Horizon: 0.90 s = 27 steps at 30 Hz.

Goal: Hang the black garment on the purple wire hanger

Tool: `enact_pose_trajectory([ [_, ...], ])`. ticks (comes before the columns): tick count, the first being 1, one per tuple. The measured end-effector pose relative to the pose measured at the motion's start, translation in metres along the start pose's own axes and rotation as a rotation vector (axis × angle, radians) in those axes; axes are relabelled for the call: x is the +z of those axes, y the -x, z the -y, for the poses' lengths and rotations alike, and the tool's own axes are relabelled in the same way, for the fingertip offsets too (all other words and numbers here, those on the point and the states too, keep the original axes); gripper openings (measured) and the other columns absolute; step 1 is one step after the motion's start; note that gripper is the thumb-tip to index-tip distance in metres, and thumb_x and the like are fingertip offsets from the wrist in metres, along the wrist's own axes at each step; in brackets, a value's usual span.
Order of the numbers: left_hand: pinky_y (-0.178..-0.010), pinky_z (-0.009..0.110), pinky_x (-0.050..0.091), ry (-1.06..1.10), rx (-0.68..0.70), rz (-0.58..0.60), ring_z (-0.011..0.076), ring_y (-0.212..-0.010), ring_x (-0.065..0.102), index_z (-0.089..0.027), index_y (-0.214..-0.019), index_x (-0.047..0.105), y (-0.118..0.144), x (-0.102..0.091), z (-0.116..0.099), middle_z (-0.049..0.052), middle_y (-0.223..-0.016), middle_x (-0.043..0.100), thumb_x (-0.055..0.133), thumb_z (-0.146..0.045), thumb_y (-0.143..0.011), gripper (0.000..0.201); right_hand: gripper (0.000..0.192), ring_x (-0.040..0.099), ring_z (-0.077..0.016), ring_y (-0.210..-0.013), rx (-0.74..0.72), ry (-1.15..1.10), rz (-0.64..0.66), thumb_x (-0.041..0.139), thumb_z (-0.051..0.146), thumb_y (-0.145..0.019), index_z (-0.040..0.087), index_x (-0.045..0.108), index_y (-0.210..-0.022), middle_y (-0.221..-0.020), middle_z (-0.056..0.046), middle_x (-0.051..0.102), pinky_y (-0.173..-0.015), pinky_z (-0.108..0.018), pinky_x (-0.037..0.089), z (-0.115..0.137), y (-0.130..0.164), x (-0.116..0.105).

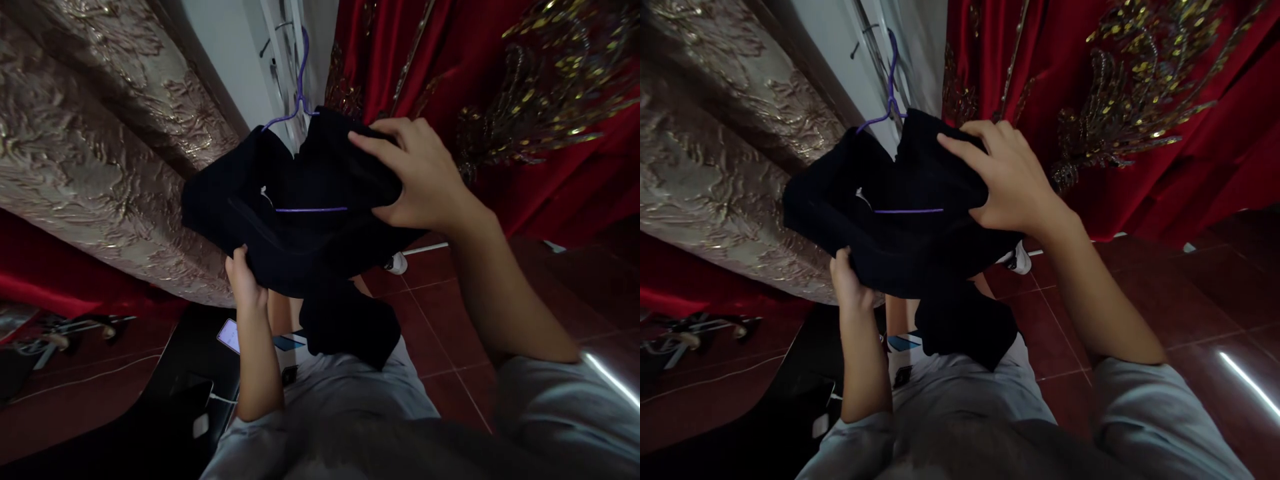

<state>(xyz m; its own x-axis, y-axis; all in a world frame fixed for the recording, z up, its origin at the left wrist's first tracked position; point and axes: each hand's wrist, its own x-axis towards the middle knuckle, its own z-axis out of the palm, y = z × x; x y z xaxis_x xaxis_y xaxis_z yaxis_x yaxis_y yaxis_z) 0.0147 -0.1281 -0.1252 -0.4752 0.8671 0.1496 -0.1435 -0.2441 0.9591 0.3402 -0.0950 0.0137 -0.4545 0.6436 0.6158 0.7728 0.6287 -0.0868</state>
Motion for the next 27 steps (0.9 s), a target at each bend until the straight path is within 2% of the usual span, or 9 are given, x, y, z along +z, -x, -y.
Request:
enact_pose_trajectory([
  [3,-0.092,0.029,0.058,0.101,-0.06,-0.229,0.0196,-0.105,0.071,-0.023,-0.099,0.068,0.017,0.0,-0.006,0.003,-0.105,0.076,0.071,-0.04,-0.083,0.024,0.091,0.041,-0.0426,-0.143,0.038,-0.043,-0.101,0.076,0.031,-0.072,0.031,0.041,-0.156,-0.162,-0.005,0.041,-0.119,-0.066,0.033,0.007,0.017,0.013],
  [6,-0.101,0.03,0.057,0.162,-0.143,-0.23,0.0197,-0.114,0.071,-0.023,-0.102,0.07,0.033,0.001,-0.009,0.005,-0.113,0.076,0.073,-0.039,-0.085,0.024,0.075,0.043,-0.0369,-0.146,0.097,-0.253,-0.275,0.07,0.038,-0.083,0.027,0.044,-0.152,-0.153,-0.008,0.052,-0.123,-0.06,0.032,0.026,0.034,0.05],
  [10,-0.106,0.032,0.055,0.188,-0.237,-0.18,0.0204,-0.117,0.07,-0.024,-0.1,0.071,0.04,0.002,-0.001,0.005,-0.114,0.076,0.075,-0.04,-0.084,0.023,0.065,0.056,-0.0312,-0.133,0.595,-0.56,-0.416,0.055,0.048,-0.094,0.021,0.039,-0.151,-0.143,-0.016,0.056,-0.112,-0.052,0.047,0.068,0.043,0.137],
  [13,-0.108,0.036,0.053,0.145,-0.227,-0.177,0.0228,-0.115,0.071,-0.023,-0.095,0.07,0.037,0.0,0.006,0.006,-0.109,0.076,0.075,-0.041,-0.083,0.022,0.056,0.066,-0.0287,-0.114,0.784,-0.886,-0.195,0.056,0.05,-0.091,0.017,0.051,-0.137,-0.125,-0.015,0.067,-0.101,-0.045,0.054,0.096,0.05,0.192],
  [15,-0.111,0.038,0.052,0.141,-0.203,-0.194,0.0234,-0.118,0.069,-0.023,-0.097,0.069,0.036,-0.002,0.01,0.006,-0.108,0.076,0.075,-0.04,-0.083,0.023,0.043,0.07,-0.0256,-0.096,0.843,-1.048,0.026,0.053,0.053,-0.093,0.017,0.063,-0.115,-0.105,-0.012,0.073,-0.088,-0.038,0.056,0.107,0.06,0.209],
  [19,-0.117,0.038,0.044,0.029,0.039,-0.235,0.0223,-0.127,0.063,-0.022,-0.108,0.065,0.036,-0.008,0.019,0.007,-0.12,0.07,0.073,-0.033,-0.085,0.027,0.047,0.066,-0.0193,-0.067,0.894,-1.09,0.201,0.051,0.056,-0.095,0.017,0.064,-0.075,-0.069,-0.007,0.069,-0.072,-0.03,0.052,0.103,0.088,0.198],
  [23,-0.118,0.038,0.04,-0.259,0.463,-0.378,0.0212,-0.131,0.055,-0.023,-0.126,0.057,0.046,-0.001,0.031,0.007,-0.135,0.058,0.073,-0.02,-0.081,0.048,0.049,0.063,-0.0153,-0.061,0.903,-1.055,0.283,0.054,0.051,-0.094,0.015,0.064,-0.062,-0.066,-0.009,0.069,-0.066,-0.026,0.048,0.087,0.096,0.169],
  [25,-0.111,0.037,0.045,-0.328,0.47,-0.22,0.0208,-0.121,0.06,-0.021,-0.119,0.062,0.054,0.011,0.034,0.007,-0.123,0.062,0.069,-0.018,-0.085,0.036,0.051,0.063,-0.0144,-0.061,0.917,-1.021,0.273,0.057,0.051,-0.093,0.015,0.062,-0.056,-0.063,-0.008,0.068,-0.063,-0.024,0.045,0.086,0.094,0.16],
  [27,-0.105,0.035,0.049,-0.339,0.358,0.135,0.0201,-0.109,0.064,-0.02,-0.11,0.066,0.064,0.027,0.036,0.006,-0.109,0.067,0.066,-0.018,-0.088,0.022,0.052,0.058,-0.0127,-0.055,0.944,-0.978,0.205,0.063,0.056,-0.089,0.016,0.061,-0.055,-0.056,-0.005,0.062,-0.057,-0.024,0.04,0.089,0.091,0.157],
])
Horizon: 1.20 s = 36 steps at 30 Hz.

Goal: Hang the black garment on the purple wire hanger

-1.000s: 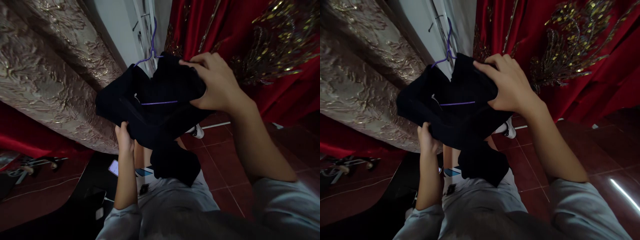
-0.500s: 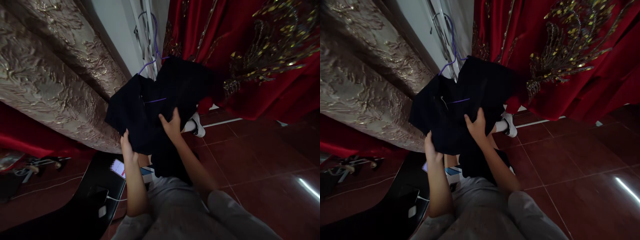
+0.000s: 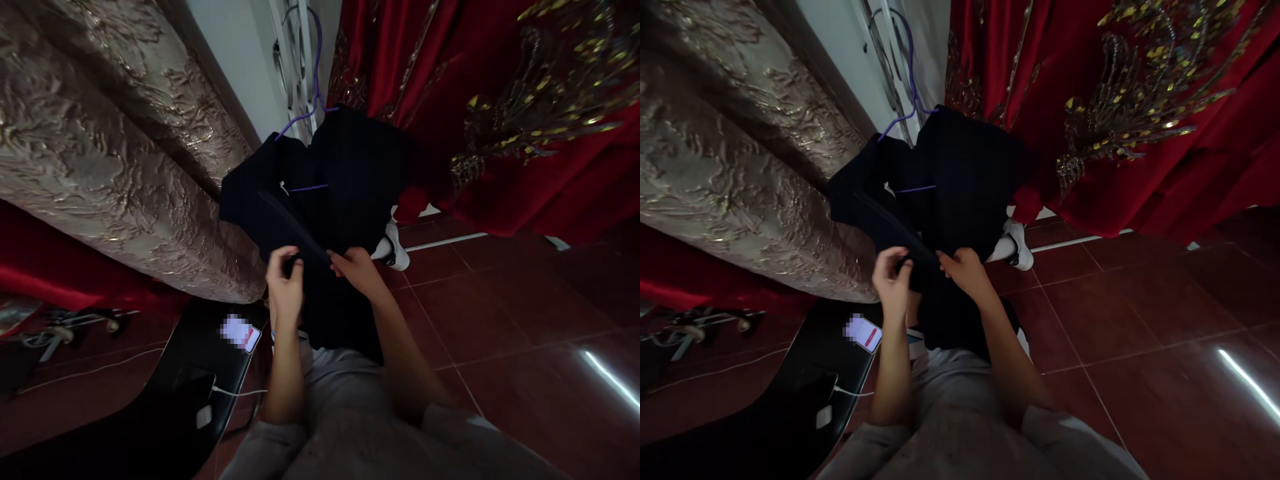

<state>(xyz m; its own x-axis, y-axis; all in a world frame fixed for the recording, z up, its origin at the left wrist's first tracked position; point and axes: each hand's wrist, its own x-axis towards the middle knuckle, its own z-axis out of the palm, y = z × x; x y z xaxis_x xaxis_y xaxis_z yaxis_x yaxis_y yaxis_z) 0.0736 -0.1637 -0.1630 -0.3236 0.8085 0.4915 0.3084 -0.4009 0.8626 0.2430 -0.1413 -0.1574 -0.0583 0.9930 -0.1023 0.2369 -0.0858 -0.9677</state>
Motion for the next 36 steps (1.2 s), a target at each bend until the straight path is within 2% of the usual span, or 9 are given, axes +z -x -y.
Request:
enact_pose_trajectory([
  [2,-0.104,0.035,0.05,0.096,-0.059,0.258,0.0206,-0.108,0.066,-0.019,-0.108,0.068,0.007,0.015,-0.007,0.006,-0.106,0.07,0.064,-0.018,-0.09,0.018,0.055,0.047,-0.0102,-0.048,-0.027,-0.037,-0.076,0.067,0.062,-0.085,0.016,0.059,-0.055,-0.05,-0.001,0.055,-0.05,-0.025,0.031,0.003,0.003,0.005],
  [3,-0.106,0.035,0.05,0.138,-0.08,0.291,0.021,-0.11,0.066,-0.02,-0.109,0.068,0.01,0.022,-0.01,0.006,-0.109,0.07,0.063,-0.019,-0.091,0.019,0.057,0.043,-0.0092,-0.046,-0.046,-0.071,-0.098,0.068,0.064,-0.083,0.016,0.058,-0.054,-0.048,0.0,0.052,-0.048,-0.025,0.028,0.005,0.005,0.008],
  [10,-0.08,0.027,0.053,0.115,-0.114,0.131,0.0174,-0.083,0.065,-0.018,-0.089,0.068,0.013,0.037,-0.006,0.004,-0.087,0.07,0.062,-0.022,-0.092,0.008,0.048,0.045,-0.0085,-0.054,-0.257,-0.222,-0.005,0.067,0.056,-0.09,0.014,0.065,-0.067,-0.056,0.001,0.054,-0.053,-0.023,0.032,0.011,0.009,0.008],
  [16,-0.076,0.026,0.051,0.099,-0.118,0.215,0.0164,-0.08,0.062,-0.019,-0.091,0.066,0.009,0.03,-0.01,0.002,-0.083,0.065,0.065,-0.026,-0.092,0.007,0.037,0.05,-0.0086,-0.055,-0.181,-0.382,0.276,0.064,0.048,-0.09,0.015,0.066,-0.074,-0.057,0.002,0.056,-0.057,-0.022,0.038,0.011,0.008,0.003],
  [19,-0.081,0.027,0.052,0.12,-0.11,0.205,0.0171,-0.084,0.064,-0.019,-0.089,0.065,0.008,0.031,-0.012,0.003,-0.085,0.067,0.066,-0.027,-0.091,0.008,0.034,0.041,-0.0066,-0.046,-0.171,-0.422,0.25,0.064,0.043,-0.087,0.014,0.066,-0.069,-0.048,0.004,0.049,-0.052,-0.022,0.032,0.02,0.005,0.004],
  [28,-0.082,0.029,0.051,-0.103,-0.079,0.229,0.017,-0.082,0.066,-0.017,-0.089,0.063,-0.013,0.044,0.038,0.002,-0.082,0.066,0.062,-0.021,-0.089,0.004,0.037,0.037,-0.0072,-0.043,-0.44,-0.543,-0.112,0.06,0.041,-0.096,0.015,0.068,-0.071,-0.046,0.003,0.044,-0.045,-0.021,0.026,0.139,-0.061,-0.023],
  [33,-0.086,0.029,0.054,-0.089,0.068,0.592,0.0171,-0.089,0.071,-0.019,-0.098,0.07,-0.046,0.03,-0.014,0.003,-0.092,0.073,0.064,-0.013,-0.088,0.013,0.044,0.037,-0.0072,-0.042,-0.485,-0.516,-0.091,0.059,0.052,-0.098,0.018,0.062,-0.07,-0.048,0.003,0.047,-0.042,-0.021,0.028,0.157,-0.063,-0.029],
  [34,-0.089,0.03,0.055,-0.056,0.14,0.584,0.017,-0.092,0.071,-0.019,-0.107,0.07,-0.058,0.027,-0.033,0.004,-0.098,0.074,0.063,-0.014,-0.091,0.019,0.044,0.036,-0.0067,-0.041,-0.488,-0.512,-0.091,0.059,0.05,-0.099,0.018,0.061,-0.068,-0.048,0.003,0.046,-0.042,-0.02,0.027,0.156,-0.059,-0.029],
  [36,-0.093,0.032,0.055,-0.023,0.334,0.358,0.0166,-0.096,0.07,-0.022,-0.125,0.065,-0.086,0.022,-0.069,0.005,-0.105,0.072,0.06,-0.02,-0.098,0.027,0.043,0.035,-0.0058,-0.04,-0.516,-0.492,-0.088,0.058,0.044,-0.099,0.017,0.057,-0.066,-0.046,0.004,0.044,-0.042,-0.019,0.026,0.153,-0.051,-0.031],
])
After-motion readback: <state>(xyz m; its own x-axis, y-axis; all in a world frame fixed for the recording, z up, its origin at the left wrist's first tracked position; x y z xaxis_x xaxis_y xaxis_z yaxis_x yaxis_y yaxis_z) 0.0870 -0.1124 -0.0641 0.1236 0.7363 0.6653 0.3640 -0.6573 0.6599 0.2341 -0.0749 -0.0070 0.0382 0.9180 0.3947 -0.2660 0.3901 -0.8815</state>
